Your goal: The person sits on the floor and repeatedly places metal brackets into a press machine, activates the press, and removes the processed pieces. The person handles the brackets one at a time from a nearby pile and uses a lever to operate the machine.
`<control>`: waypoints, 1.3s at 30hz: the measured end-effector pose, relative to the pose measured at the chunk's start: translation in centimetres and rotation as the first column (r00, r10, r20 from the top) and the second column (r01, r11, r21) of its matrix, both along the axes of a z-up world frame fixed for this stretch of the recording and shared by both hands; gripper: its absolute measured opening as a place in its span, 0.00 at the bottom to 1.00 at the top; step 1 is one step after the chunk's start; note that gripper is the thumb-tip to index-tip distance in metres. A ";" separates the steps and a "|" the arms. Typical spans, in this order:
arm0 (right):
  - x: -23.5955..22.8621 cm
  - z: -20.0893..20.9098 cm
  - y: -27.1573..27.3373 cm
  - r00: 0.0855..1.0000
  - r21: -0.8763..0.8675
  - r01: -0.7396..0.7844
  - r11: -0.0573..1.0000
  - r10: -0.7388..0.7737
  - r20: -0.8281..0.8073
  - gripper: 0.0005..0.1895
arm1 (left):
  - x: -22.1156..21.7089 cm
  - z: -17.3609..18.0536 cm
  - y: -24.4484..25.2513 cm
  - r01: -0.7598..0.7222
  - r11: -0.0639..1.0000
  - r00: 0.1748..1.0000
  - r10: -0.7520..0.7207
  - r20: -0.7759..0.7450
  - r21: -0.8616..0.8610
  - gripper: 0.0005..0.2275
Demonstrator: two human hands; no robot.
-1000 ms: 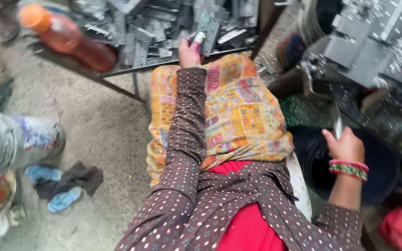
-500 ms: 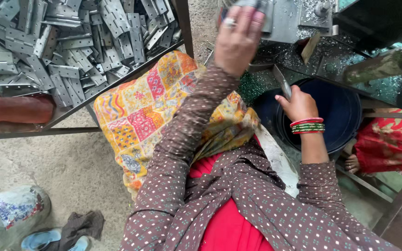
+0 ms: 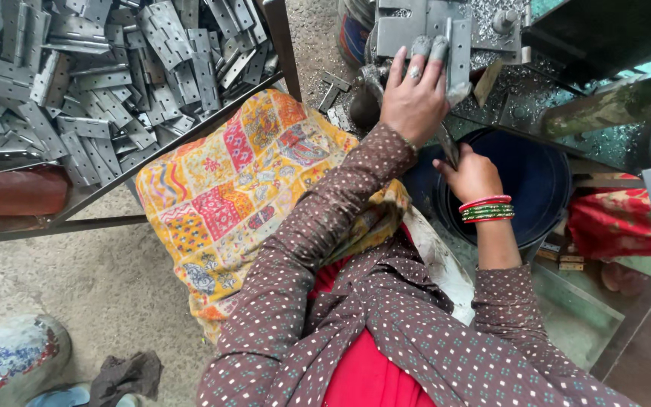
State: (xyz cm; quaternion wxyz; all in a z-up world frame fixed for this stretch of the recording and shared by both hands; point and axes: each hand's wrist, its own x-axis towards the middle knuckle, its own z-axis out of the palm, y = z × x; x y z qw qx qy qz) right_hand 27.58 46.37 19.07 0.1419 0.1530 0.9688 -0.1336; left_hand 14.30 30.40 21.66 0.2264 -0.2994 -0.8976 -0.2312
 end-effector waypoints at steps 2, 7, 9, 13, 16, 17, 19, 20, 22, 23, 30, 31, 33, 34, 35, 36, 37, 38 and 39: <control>0.1 -0.2 0.0 1.000 -0.012 0.003 1.000 -0.003 -0.013 0.30 | -0.5 -0.2 0.9 -0.036 0.999 0.999 0.036 -0.015 -0.002 0.23; 0.2 0.1 0.2 0.999 -0.021 -0.031 0.999 0.030 -0.032 0.30 | -3.9 -1.3 2.8 -0.140 0.990 0.988 0.141 -0.065 0.022 0.16; 0.1 0.2 0.0 0.999 -0.019 -0.025 1.000 0.024 -0.032 0.30 | -4.3 -1.8 3.3 -0.159 0.987 0.985 0.160 -0.062 0.027 0.14; 0.0 0.0 0.3 0.999 -0.007 -0.026 1.000 0.026 -0.023 0.29 | -4.8 -2.4 4.3 -0.199 0.980 0.980 0.199 -0.033 0.004 0.13; 0.3 -0.8 0.7 0.999 -0.058 -0.003 0.998 0.001 -0.037 0.27 | -5.4 -2.6 4.7 -0.224 0.974 0.973 0.223 -0.058 -0.016 0.13; 0.5 -1.5 0.8 0.999 -0.060 0.012 0.998 -0.014 -0.041 0.26 | -5.6 -2.6 4.8 -0.227 0.974 0.972 0.225 -0.073 -0.019 0.14; 1.0 -3.4 0.7 0.998 -0.067 0.043 0.997 -0.046 -0.051 0.23 | -5.9 -2.4 4.8 -0.205 0.978 0.979 0.203 -0.034 -0.041 0.14; 1.5 -4.8 0.4 0.990 -0.111 0.049 0.993 -0.063 -0.127 0.21 | -6.1 -2.3 4.8 -0.193 0.980 0.981 0.192 -0.016 -0.053 0.14; 2.8 -8.2 -0.8 0.958 -0.203 0.048 0.978 -0.102 -0.267 0.18 | -5.9 -2.2 4.5 -0.195 0.979 0.981 0.193 -0.035 -0.053 0.14; 2.7 -9.6 -0.6 0.955 -0.124 0.051 0.991 -0.084 -0.284 0.18 | -5.9 -2.0 4.5 -0.200 0.978 0.979 0.198 -0.043 -0.050 0.14; 2.9 -10.8 0.7 0.964 -0.187 0.023 0.982 -0.071 -0.257 0.20 | -4.3 -1.3 3.4 -0.160 0.983 0.987 0.158 -0.030 -0.091 0.15; 2.2 -9.7 0.7 0.967 -0.240 0.011 0.971 -0.071 -0.244 0.22 | -4.7 -1.2 3.3 -0.140 0.983 0.990 0.142 0.003 -0.120 0.15; 1.3 -6.8 1.7 0.989 -0.167 0.016 0.986 -0.040 -0.139 0.26 | -5.5 -1.5 3.4 -0.136 0.984 0.990 0.138 0.011 -0.115 0.13; 1.3 -5.5 2.2 0.996 -0.132 0.017 0.991 -0.028 -0.079 0.28 | -6.0 -1.7 3.7 -0.151 0.985 0.989 0.150 -0.014 -0.079 0.12; 1.4 -4.9 2.2 0.999 -0.073 0.004 0.997 -0.008 -0.053 0.27 | -6.2 -2.1 4.1 -0.157 0.987 0.987 0.155 -0.038 -0.042 0.11; 1.7 -4.6 2.1 1.000 -0.015 -0.011 1.000 0.011 -0.026 0.27 | -6.5 -2.4 4.6 -0.157 0.985 0.988 0.157 0.002 -0.066 0.12; 1.4 -4.6 2.1 1.000 0.045 -0.030 0.999 0.031 -0.007 0.27 | -7.2 -2.4 4.9 -0.158 0.984 0.986 0.162 0.033 -0.087 0.12; 1.3 -5.1 2.0 0.998 0.046 -0.008 0.999 0.010 -0.057 0.26 | -7.8 -2.4 5.2 -0.159 0.981 0.984 0.166 0.063 -0.108 0.13; 1.6 -6.1 1.2 0.994 0.042 0.015 0.999 -0.011 -0.105 0.25 | -8.1 -2.4 5.3 -0.173 0.981 0.984 0.176 0.028 -0.089 0.14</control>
